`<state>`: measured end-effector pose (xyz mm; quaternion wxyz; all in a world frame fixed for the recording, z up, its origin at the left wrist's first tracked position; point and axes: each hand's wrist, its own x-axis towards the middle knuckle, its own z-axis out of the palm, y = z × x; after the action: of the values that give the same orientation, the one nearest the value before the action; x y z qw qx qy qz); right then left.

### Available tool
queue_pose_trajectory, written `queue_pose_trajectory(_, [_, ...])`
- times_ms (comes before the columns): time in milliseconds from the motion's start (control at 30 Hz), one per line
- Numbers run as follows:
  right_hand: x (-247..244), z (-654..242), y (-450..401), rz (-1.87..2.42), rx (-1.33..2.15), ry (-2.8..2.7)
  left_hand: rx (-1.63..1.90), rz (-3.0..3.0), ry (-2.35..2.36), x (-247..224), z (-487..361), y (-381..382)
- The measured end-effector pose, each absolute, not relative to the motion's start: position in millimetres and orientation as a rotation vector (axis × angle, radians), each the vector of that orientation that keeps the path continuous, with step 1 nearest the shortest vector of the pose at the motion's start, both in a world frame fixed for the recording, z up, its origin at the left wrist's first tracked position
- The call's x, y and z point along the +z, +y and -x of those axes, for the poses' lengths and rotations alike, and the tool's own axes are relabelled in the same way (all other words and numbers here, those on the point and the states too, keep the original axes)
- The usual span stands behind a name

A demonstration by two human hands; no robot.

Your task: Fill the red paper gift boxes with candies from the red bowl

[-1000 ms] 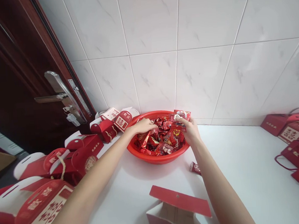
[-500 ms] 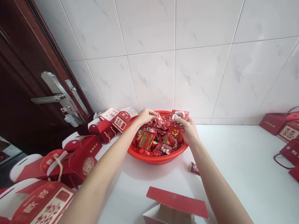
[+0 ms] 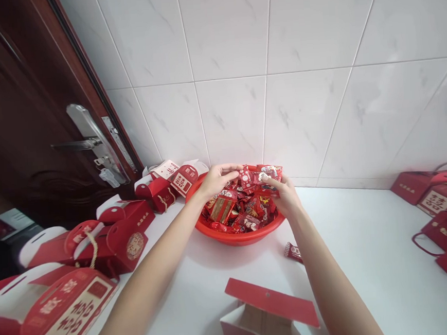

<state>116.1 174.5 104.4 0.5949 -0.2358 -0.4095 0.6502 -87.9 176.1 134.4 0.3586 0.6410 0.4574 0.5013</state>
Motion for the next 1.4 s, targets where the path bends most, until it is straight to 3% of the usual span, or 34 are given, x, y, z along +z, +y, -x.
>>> queue_pose_trajectory(400, [100,-122,181,0.486,1.597,-0.891,1.538,-1.693,1.100,124,63,153])
queue_pose_trajectory(1400, [102,-122,178,0.519,1.602,-0.963,1.592,-1.698,1.120,120,63,142])
